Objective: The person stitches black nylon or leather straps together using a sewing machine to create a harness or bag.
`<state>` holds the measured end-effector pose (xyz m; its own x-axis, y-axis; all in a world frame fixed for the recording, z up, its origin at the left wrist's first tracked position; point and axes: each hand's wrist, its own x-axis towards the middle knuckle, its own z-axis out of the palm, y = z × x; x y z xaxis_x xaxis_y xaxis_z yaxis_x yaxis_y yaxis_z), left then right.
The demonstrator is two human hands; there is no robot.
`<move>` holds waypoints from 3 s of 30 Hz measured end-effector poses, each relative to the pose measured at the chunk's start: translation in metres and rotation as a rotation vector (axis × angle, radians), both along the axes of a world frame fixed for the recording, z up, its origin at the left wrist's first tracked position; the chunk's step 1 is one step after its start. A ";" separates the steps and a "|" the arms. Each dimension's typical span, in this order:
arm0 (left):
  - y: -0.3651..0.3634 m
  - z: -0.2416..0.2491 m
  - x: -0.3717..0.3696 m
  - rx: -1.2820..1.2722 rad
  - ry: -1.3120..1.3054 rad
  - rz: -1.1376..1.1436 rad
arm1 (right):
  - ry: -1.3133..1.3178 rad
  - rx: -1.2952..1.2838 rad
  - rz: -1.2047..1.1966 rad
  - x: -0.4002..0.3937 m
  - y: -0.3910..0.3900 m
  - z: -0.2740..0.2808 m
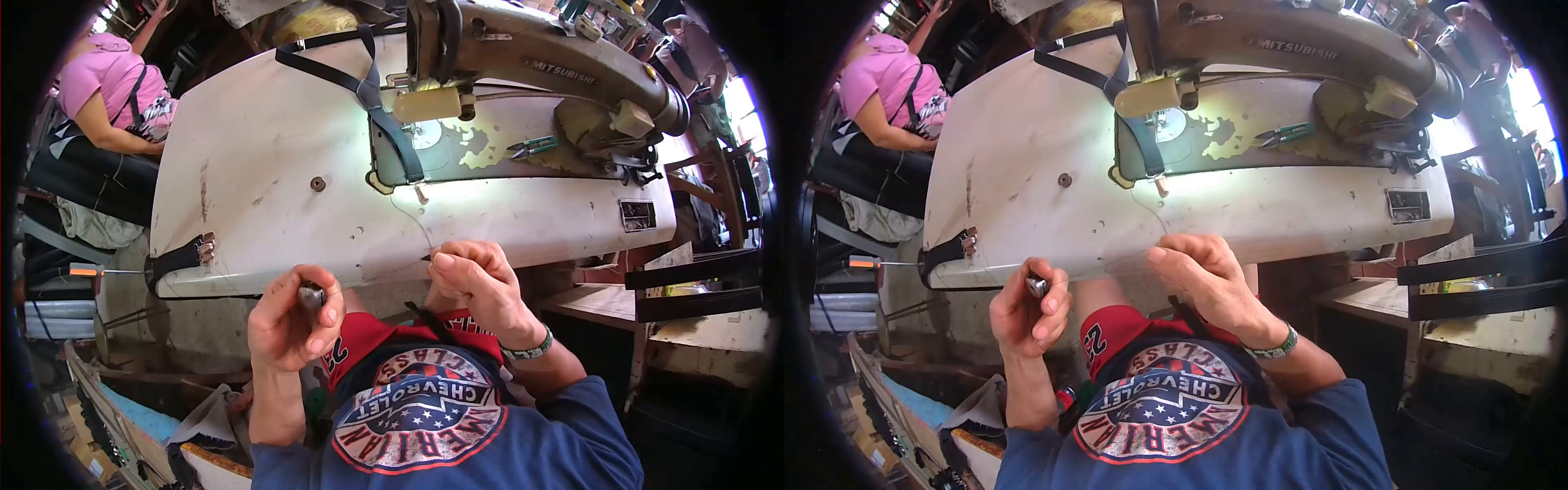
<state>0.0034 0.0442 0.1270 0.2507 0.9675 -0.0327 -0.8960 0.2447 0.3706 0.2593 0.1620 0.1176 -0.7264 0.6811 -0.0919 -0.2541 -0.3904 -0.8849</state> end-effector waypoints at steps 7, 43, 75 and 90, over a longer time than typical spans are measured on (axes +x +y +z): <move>-0.036 -0.043 -0.020 -0.038 0.079 -0.108 | -0.447 0.871 0.270 0.048 0.016 0.008; 0.111 -0.309 -0.035 -0.800 0.218 0.283 | -1.006 1.161 -0.879 0.058 0.062 -0.046; 0.255 -0.292 -0.010 -0.643 0.461 0.033 | -1.051 1.186 -0.807 0.061 0.058 -0.034; 0.262 -0.296 0.010 -0.614 0.514 -0.047 | -1.031 1.216 -0.797 0.059 0.058 -0.035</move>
<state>0.0135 0.3060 -0.1688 0.0997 0.7280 -0.6783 -0.6331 0.5723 0.5212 0.3182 0.2203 0.0826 -0.1977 0.8299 0.5218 0.7532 0.4693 -0.4610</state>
